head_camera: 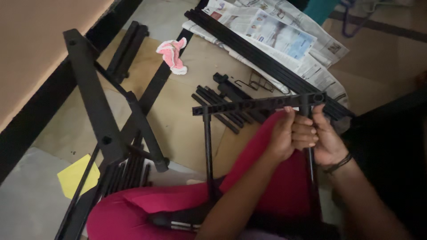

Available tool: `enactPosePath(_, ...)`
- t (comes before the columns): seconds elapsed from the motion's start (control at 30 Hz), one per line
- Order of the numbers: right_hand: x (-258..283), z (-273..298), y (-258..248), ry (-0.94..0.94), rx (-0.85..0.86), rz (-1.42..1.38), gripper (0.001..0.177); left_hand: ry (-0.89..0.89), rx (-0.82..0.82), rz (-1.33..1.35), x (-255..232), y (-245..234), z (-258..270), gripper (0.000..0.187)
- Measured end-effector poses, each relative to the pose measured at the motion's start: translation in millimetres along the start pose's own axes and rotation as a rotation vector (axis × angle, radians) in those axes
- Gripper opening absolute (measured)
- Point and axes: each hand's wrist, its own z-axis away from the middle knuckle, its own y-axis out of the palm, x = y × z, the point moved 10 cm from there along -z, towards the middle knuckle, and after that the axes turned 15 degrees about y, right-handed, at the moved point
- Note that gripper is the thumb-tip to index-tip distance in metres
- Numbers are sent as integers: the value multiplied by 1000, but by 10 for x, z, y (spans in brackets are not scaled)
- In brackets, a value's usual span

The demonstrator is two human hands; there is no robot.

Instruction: The person sits on the floor and assembles black metal furniture components by hand, connecting rods and crossbars into frame sections. They repeatedly align and press parts together, then place assembled sections on the floor.

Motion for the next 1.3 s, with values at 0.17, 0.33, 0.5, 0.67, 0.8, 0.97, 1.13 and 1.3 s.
enactPosePath(0.17, -73, 28, 12, -14, 28, -48, 53, 51, -136, -62, -4, 7, 95, 70)
enactPosePath(0.33, -145, 139, -10, -53, -125, -15, 52, 15, -198, -138, -40, 50, 222, 69)
enactPosePath(0.5, -173, 199, 97, -63, -90, 17, 54, -49, -245, -160, -51, 81, 311, 72)
enactPosePath(0.67, -198, 212, 37, -73, -44, -57, 41, -37, -207, -56, 19, 132, 314, 76)
enactPosePath(0.8, -237, 174, 3, -43, 25, -121, 46, -122, -228, -63, 210, -41, 334, 78)
enactPosePath(0.97, -229, 163, -128, -47, -46, -114, 48, -8, -211, -47, 329, -59, 245, 74)
enactPosePath(1.13, -115, 145, 33, -27, -23, -27, 58, 6, -140, -228, 30, -70, 167, 70)
enactPosePath(1.3, 73, 212, -53, -67, -305, 162, 69, 113, -1, -600, -699, 26, 439, 40)
